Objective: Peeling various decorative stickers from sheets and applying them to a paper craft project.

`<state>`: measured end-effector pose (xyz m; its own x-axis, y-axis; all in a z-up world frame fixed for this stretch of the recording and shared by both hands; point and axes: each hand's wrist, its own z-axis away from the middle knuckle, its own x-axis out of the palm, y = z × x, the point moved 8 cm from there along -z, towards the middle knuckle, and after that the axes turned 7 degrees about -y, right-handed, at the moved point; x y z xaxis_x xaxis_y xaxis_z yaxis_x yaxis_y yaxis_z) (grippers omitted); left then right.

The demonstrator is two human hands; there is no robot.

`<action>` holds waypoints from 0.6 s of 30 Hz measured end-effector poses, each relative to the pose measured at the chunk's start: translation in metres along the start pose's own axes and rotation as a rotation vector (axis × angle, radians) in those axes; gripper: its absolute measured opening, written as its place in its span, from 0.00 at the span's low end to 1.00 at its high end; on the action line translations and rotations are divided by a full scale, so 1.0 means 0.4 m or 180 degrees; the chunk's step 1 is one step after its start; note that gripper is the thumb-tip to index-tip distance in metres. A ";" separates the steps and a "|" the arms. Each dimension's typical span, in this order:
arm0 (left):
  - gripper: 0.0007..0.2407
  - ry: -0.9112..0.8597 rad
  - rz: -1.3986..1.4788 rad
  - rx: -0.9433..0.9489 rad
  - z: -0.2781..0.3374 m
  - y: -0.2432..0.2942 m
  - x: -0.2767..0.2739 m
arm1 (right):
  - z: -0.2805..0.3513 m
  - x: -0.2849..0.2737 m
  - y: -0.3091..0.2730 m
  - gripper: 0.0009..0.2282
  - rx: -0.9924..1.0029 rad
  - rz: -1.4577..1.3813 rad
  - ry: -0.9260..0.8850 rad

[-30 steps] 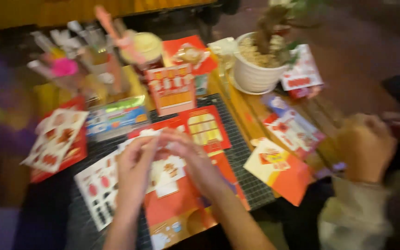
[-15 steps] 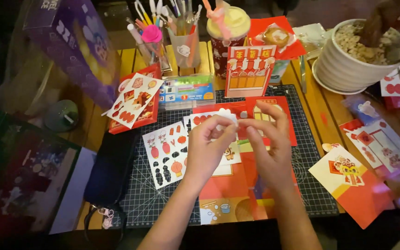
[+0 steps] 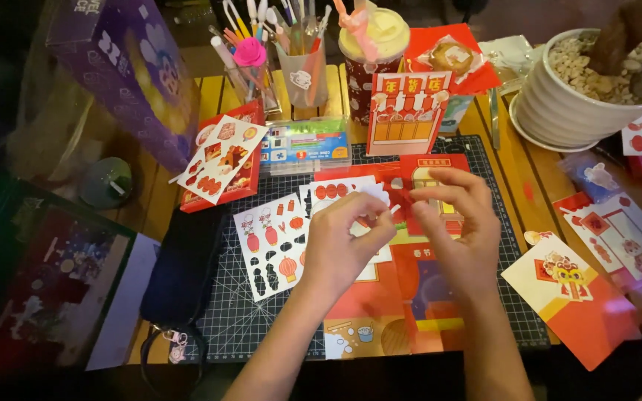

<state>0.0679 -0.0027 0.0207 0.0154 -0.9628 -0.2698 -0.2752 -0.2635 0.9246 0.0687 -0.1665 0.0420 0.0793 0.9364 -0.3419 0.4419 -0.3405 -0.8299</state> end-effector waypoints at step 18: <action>0.17 -0.0556 0.0512 0.0181 0.003 0.057 0.008 | -0.002 -0.007 0.073 0.01 0.0571 -0.0824 0.0071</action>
<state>0.0607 -0.0118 0.0406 -0.1981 -0.9658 -0.1674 -0.3144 -0.0991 0.9441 0.0821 -0.1792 0.0190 0.0051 0.9949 -0.1010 0.2855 -0.0983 -0.9533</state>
